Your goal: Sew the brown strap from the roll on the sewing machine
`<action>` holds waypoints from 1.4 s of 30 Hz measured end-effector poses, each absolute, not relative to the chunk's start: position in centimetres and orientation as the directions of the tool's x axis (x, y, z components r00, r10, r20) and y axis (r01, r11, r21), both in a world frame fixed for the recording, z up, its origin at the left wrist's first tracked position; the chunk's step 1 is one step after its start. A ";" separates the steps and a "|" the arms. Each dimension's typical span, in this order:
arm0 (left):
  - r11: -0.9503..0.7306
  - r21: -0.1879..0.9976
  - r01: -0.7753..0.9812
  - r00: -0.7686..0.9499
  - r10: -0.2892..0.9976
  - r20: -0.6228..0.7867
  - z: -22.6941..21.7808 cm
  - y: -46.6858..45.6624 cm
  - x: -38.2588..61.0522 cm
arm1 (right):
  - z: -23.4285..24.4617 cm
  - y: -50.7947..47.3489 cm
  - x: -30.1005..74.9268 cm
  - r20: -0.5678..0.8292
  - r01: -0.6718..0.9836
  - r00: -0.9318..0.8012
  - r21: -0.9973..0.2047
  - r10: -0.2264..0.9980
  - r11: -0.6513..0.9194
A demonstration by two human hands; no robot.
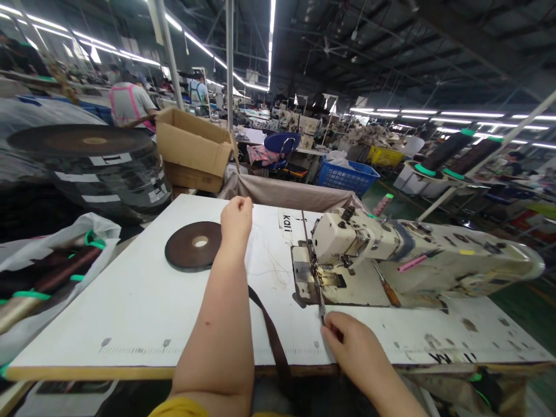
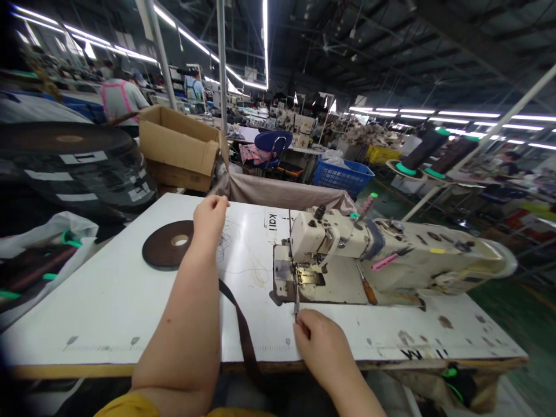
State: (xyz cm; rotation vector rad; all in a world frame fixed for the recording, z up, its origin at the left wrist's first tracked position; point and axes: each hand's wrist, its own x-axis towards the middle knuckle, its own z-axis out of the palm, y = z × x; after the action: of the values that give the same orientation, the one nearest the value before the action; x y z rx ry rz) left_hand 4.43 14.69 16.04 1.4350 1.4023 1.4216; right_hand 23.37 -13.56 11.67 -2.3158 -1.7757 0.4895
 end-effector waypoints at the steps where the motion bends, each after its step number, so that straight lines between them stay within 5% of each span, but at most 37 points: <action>1: -0.177 0.930 0.321 -0.139 0.963 0.231 16.1 14.5 4.2 | 11.8 -14.3 23.8 -0.203 0.873 0.180 -0.419 0.963 -0.251; 4: -0.080 0.812 0.578 -0.065 0.988 0.144 15.7 13.8 3.9 | 11.7 -17.6 25.5 -0.396 0.765 -0.037 -0.602 0.917 -0.229; 8: 0.033 0.665 0.746 -0.009 0.999 -0.040 14.8 13.7 3.9 | 11.4 -20.4 27.1 -0.531 0.696 -0.194 -0.667 0.825 -0.266; 13: 0.056 0.565 0.823 0.052 0.983 -0.173 14.5 14.3 3.7 | 12.0 -17.1 25.4 -0.328 0.682 0.089 -0.668 0.940 -0.298; 18: -0.017 0.609 0.793 0.135 0.980 -0.148 14.7 14.3 3.5 | 11.9 -13.6 23.3 -0.163 0.856 0.282 -0.403 0.946 -0.325; 22: -0.162 0.747 0.645 0.200 0.979 0.040 15.6 14.2 3.7 | 11.2 -13.0 23.0 -0.089 0.901 0.319 -0.281 0.944 -0.331; 27: -0.276 0.891 0.360 0.039 0.959 0.281 16.3 14.6 4.3 | 11.6 -15.2 23.7 -0.239 0.778 0.121 -0.580 0.963 -0.242; 32: -0.230 0.967 -0.113 -0.093 0.971 0.220 16.3 14.3 4.9 | 13.0 -17.7 24.4 -0.542 0.641 -0.337 -0.731 0.770 -0.234; 35: -0.183 0.904 -0.385 -0.119 0.982 0.148 16.6 14.0 4.8 | 13.3 -17.3 24.6 -0.490 0.642 -0.304 -0.739 0.817 -0.204; 38: -0.187 0.982 0.012 -0.092 0.978 0.187 16.8 14.0 4.3 | 13.0 -15.7 24.3 -0.302 0.744 0.054 -0.623 0.952 -0.240; 42: -0.181 0.829 0.529 0.058 0.982 0.178 16.6 13.9 4.0 | 11.9 -13.7 23.4 -0.160 0.868 0.255 -0.397 0.954 -0.298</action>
State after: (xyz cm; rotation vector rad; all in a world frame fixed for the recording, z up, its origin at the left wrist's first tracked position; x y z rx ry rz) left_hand 4.00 13.89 16.58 1.7708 1.5127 1.0249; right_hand 23.36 -13.65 11.94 -2.2976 -1.7035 0.5476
